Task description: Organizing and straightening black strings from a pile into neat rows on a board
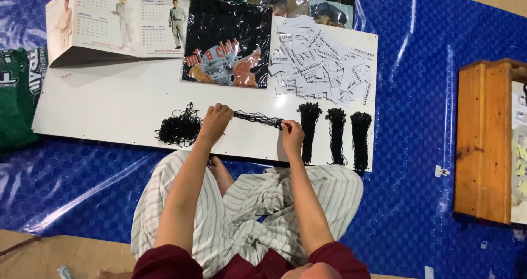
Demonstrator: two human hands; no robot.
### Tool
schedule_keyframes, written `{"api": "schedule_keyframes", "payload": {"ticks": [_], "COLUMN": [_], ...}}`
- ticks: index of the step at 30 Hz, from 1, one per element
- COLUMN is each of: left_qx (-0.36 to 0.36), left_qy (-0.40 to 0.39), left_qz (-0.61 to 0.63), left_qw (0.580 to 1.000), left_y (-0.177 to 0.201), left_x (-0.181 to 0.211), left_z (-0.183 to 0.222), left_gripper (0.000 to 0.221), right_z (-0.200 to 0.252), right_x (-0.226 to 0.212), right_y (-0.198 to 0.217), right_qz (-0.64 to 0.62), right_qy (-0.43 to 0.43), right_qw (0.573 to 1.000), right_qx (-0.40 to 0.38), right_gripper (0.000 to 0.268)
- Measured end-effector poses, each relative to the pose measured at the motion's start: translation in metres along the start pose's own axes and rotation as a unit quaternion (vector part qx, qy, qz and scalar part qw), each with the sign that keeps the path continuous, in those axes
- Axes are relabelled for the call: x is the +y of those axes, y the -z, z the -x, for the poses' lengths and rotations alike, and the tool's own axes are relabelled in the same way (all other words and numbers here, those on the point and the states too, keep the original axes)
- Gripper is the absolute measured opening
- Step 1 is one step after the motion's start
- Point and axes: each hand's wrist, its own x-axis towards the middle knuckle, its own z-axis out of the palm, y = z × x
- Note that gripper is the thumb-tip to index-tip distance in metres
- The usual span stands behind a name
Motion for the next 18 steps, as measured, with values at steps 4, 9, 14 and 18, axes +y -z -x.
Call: {"api": "schedule_keyframes", "payload": {"ticks": [4, 9, 14, 18], "left_qx": [0.037, 0.029, 0.008, -0.053], "left_qy": [0.000, 0.019, 0.107, 0.141], "left_qz": [0.003, 0.057, 0.115, 0.159], "left_qw": [0.999, 0.998, 0.988, 0.976], "left_y": [-0.031, -0.017, 0.011, 0.021], "left_x": [-0.008, -0.016, -0.033, -0.044], "left_z": [0.001, 0.013, 0.044, 0.078], "left_gripper": [0.009, 0.015, 0.015, 0.039], "right_z": [0.001, 0.008, 0.024, 0.043], "right_x": [0.000, -0.019, -0.022, -0.043], "right_y": [-0.002, 0.004, -0.007, -0.027], "right_qz": [0.003, -0.013, -0.015, -0.042], "right_qy": [0.011, 0.014, 0.029, 0.086], "right_qw": [1.000, 1.000, 0.999, 0.995], "right_qx": [0.006, 0.019, 0.037, 0.008], "right_gripper": [0.008, 0.015, 0.023, 0.021]}}
